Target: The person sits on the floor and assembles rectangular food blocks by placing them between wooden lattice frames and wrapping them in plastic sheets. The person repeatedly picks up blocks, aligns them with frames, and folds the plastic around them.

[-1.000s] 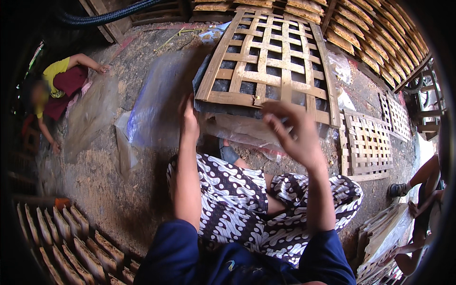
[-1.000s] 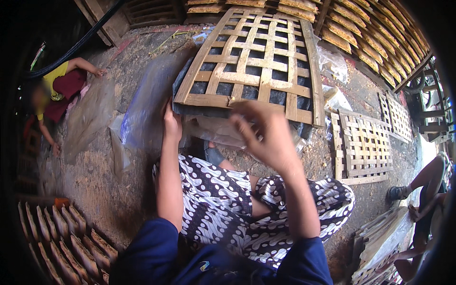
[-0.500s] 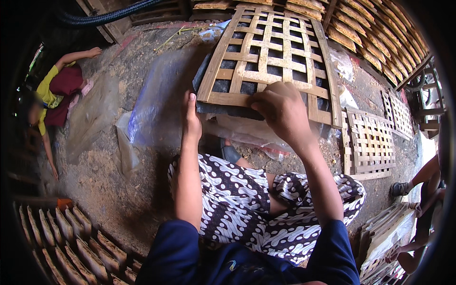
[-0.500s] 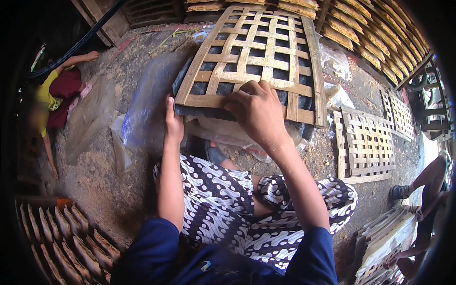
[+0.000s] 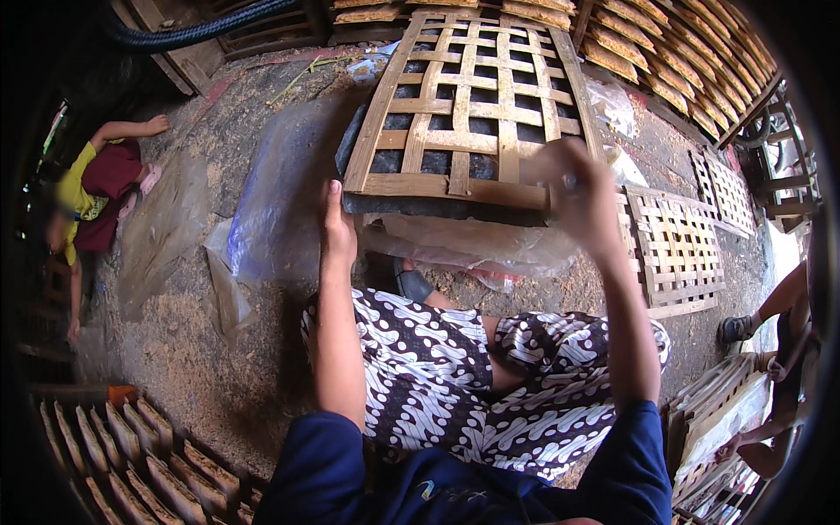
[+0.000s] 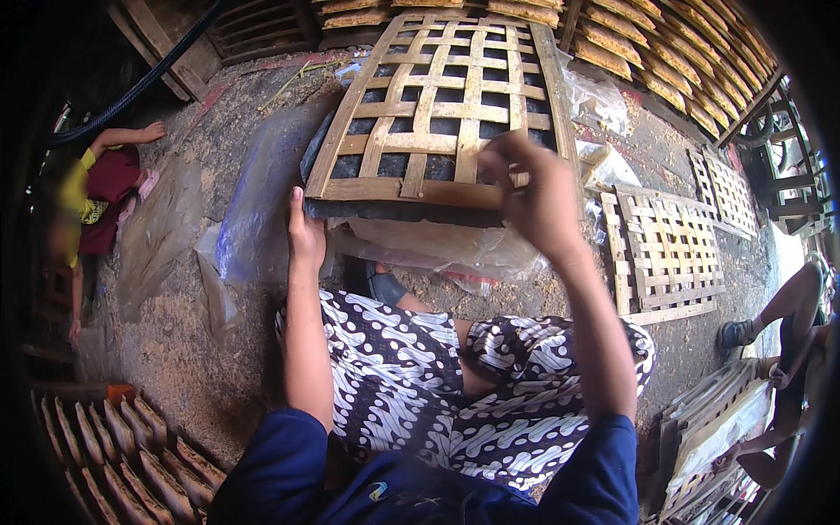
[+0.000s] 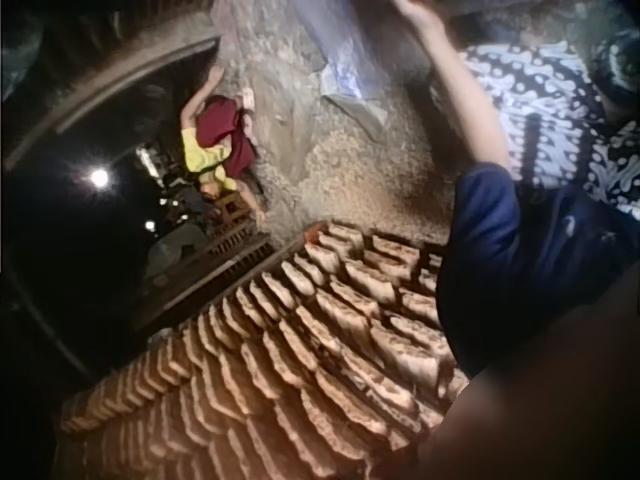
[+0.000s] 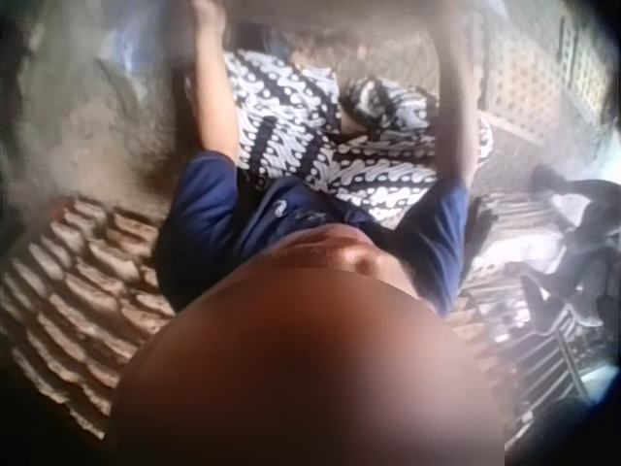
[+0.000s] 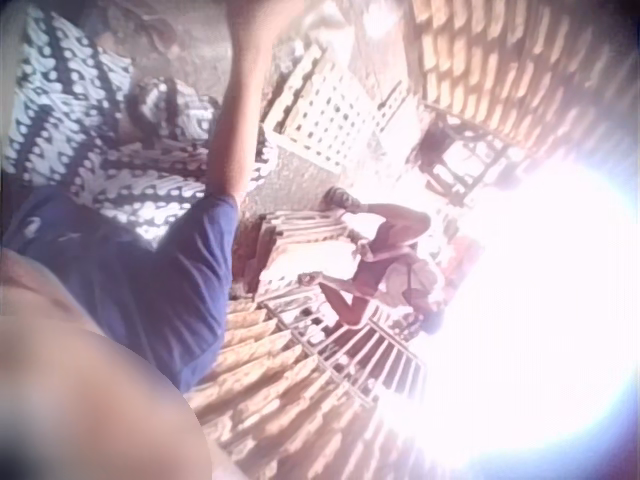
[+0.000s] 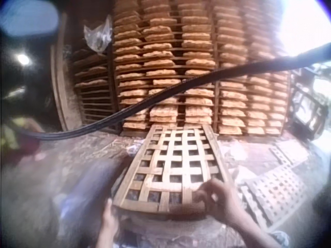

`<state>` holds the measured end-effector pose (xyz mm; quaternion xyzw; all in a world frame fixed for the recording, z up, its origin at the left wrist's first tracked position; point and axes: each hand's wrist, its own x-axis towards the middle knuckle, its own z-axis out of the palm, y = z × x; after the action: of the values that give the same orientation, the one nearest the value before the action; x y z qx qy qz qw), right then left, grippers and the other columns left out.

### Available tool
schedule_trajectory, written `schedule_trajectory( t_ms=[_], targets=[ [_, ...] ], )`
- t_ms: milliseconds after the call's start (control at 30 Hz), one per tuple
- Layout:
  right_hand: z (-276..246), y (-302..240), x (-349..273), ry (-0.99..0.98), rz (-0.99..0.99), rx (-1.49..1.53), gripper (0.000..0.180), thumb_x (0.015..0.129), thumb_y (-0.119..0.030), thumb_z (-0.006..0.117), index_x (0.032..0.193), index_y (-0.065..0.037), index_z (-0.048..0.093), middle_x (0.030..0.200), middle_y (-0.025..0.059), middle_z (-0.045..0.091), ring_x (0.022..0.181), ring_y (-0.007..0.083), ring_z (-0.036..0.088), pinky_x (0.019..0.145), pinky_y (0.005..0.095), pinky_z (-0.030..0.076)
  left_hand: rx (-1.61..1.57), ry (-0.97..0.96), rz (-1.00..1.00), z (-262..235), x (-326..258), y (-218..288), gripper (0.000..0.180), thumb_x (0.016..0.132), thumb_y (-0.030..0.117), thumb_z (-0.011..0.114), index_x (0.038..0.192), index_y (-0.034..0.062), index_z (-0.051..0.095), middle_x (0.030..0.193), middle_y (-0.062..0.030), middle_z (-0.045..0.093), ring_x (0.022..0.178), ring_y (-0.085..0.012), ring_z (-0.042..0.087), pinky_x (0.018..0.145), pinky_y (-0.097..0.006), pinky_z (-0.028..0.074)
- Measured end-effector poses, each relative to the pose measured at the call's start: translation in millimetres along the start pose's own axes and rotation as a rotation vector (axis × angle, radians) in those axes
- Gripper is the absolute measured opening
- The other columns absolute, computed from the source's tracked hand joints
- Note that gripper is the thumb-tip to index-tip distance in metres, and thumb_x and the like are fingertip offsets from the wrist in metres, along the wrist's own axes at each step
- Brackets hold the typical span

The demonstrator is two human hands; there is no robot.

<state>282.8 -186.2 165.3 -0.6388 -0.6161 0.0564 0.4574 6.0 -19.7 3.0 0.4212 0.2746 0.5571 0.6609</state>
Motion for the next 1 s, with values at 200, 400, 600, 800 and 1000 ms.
schedule_trajectory(
  t_ms=[200, 400, 600, 800, 1000],
  targets=[
    [-119.6, 78.3, -13.3, 0.336, 0.195, 0.04, 0.016, 0.096, -0.019, 0.062, 0.098, -0.003, 0.067, 0.086, 0.0025, 0.068, 0.08, 0.0076, 0.062, 0.072, 0.0236, 0.048, -0.026, 0.007, -0.003, 10.7, -1.6, -1.1, 0.045, 0.096, 0.044, 0.054, 0.121, 0.0059, 0.052, 0.122, -0.0076, 0.054, 0.12, -0.0197, 0.048, 0.105, -0.038, 0.033],
    [-115.8, 83.1, -35.5, 0.378, 0.168, -0.06, 0.015, 0.09, -0.009, 0.065, 0.104, -0.005, 0.066, 0.101, 0.0062, 0.067, 0.089, 0.0151, 0.064, 0.076, 0.0284, 0.05, -0.074, -0.01, 0.004, 15.2, -3.3, 4.0, 0.047, 0.096, 0.043, 0.054, 0.126, 0.0067, 0.053, 0.126, -0.0071, 0.055, 0.12, -0.0194, 0.048, 0.105, -0.038, 0.033],
    [-32.1, -1.6, -13.3, 0.126, -0.167, -0.358, 0.029, 0.078, -0.001, 0.07, 0.106, -0.009, 0.067, 0.107, 0.0099, 0.065, 0.103, 0.0295, 0.061, 0.09, 0.0388, 0.048, -0.032, 0.012, -0.01, 11.6, -4.0, 7.1, 0.049, 0.097, 0.044, 0.053, 0.129, 0.0062, 0.051, 0.129, -0.007, 0.054, 0.121, -0.0198, 0.048, 0.107, -0.038, 0.032],
    [38.7, -24.9, -15.2, -0.133, -0.274, -0.356, 0.016, 0.08, -0.02, 0.072, 0.095, -0.014, 0.071, 0.091, 0.0034, 0.062, 0.093, 0.0234, 0.057, 0.081, 0.0363, 0.044, -0.04, 0.003, -0.023, 10.0, -2.3, 4.1, 0.048, 0.097, 0.044, 0.053, 0.128, 0.0069, 0.051, 0.129, -0.0076, 0.054, 0.122, -0.0203, 0.048, 0.106, -0.038, 0.033],
    [40.5, -19.7, -14.7, -0.087, -0.258, -0.332, 0.01, 0.078, -0.018, 0.073, 0.085, -0.012, 0.068, 0.087, 0.0024, 0.063, 0.092, 0.0234, 0.058, 0.08, 0.0361, 0.042, -0.072, 0.046, -0.053, 9.1, -3.3, -0.6, 0.048, 0.096, 0.044, 0.054, 0.126, 0.0072, 0.051, 0.129, -0.0075, 0.054, 0.122, -0.0205, 0.048, 0.106, -0.04, 0.033]
  ],
)
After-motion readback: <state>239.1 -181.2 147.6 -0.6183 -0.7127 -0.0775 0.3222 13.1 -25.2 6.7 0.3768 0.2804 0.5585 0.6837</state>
